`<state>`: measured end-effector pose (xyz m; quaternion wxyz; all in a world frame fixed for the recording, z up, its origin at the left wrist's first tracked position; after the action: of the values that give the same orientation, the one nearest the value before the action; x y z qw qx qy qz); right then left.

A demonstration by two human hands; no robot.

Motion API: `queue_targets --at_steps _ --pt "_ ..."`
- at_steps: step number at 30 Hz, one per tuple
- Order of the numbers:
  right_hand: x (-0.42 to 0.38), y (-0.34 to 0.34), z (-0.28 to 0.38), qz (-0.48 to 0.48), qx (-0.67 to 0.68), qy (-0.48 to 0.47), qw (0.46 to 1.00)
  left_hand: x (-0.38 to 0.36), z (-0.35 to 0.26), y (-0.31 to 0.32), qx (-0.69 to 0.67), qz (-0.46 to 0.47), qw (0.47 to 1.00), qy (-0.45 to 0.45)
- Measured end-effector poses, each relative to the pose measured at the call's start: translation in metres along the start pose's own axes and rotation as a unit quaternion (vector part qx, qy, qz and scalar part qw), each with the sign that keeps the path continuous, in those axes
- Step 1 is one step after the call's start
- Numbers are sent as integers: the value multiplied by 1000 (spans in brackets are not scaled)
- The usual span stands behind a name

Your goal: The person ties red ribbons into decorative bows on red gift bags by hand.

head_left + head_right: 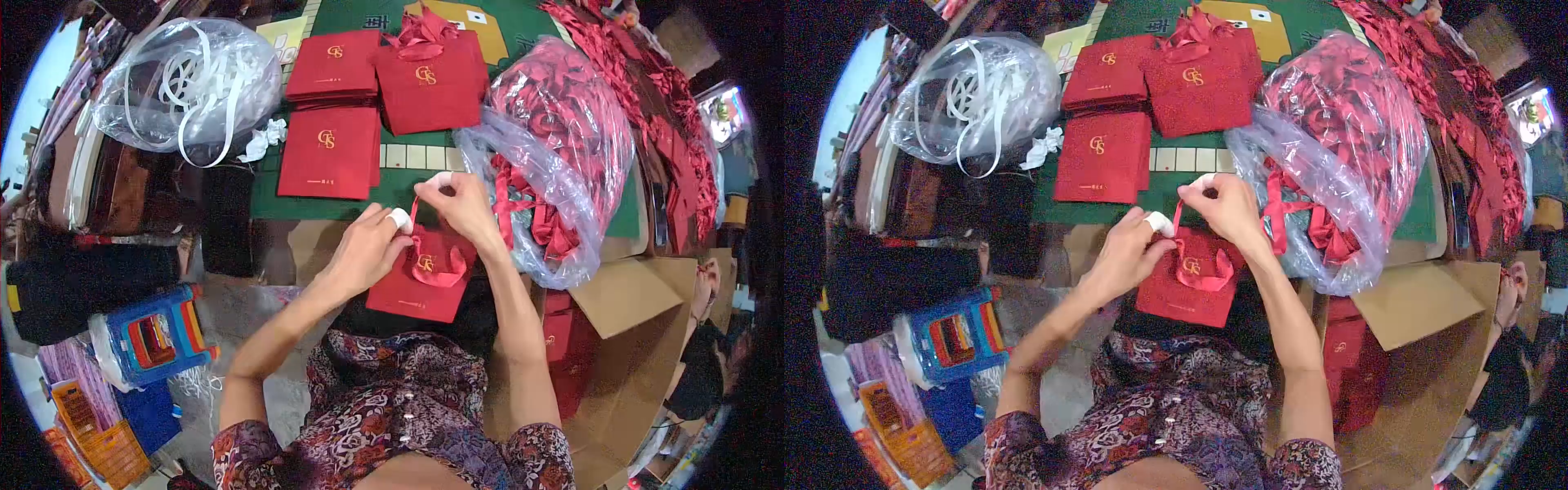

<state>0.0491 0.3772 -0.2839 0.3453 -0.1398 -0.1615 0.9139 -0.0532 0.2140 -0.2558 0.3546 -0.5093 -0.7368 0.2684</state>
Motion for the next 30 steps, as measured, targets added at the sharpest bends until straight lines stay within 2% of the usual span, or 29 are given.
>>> queue_targets --at_steps 3,5,6,7,8,9,11,13,17,22,24,26,28,30 --pt "0 -9 0 -28 -12 -52 998 -2 5 -1 1 -14 999 -31" --pt "-8 -23 10 -63 -18 -43 997 -3 6 -1 -83 -57 994 -49" --pt "-11 -30 12 -60 -52 -38 996 -4 6 -1 -87 -61 990 -89" --pt "-15 -34 14 -58 -84 -31 994 -2 5 -2 -87 -60 990 -90" --pt "-20 -33 16 -16 -61 -28 998 1 3 -3 -41 -69 993 -92" --pt "-24 -31 16 -17 -61 -28 998 5 2 -3 5 -77 993 -94" --pt "-32 -24 15 -2 -184 -29 983 13 3 9 22 -72 992 -99" --pt "-35 -17 9 -30 -204 -58 977 20 -6 15 95 -84 991 -33" --pt "-37 -17 4 -50 -207 -90 973 30 -5 32 109 -54 991 -62" --pt "-39 -17 -3 -54 -29 -29 998 31 2 41 88 -79 988 -96" --pt "-38 -15 -8 -46 10 -29 998 29 -1 37 -2 -110 986 -126" --pt "-37 -15 -10 -38 50 -29 998 28 -4 31 6 -115 986 -118" --pt "-35 -13 -11 13 105 15 994 27 -7 27 14 -122 986 -112" --pt "-34 -10 -13 7 133 1 991 28 -9 26 14 -125 986 -105"
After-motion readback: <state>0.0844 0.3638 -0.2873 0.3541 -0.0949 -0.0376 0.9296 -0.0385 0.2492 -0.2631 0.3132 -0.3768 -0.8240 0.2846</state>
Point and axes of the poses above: each hand's wrist, its own x-axis towards the middle knuckle, its own y-axis out of the palm, z = x × y, the point moved 3 cm from there along x, towards the middle knuckle, and after that the axes turned 5 degrees about x, right-handed, at the moved point
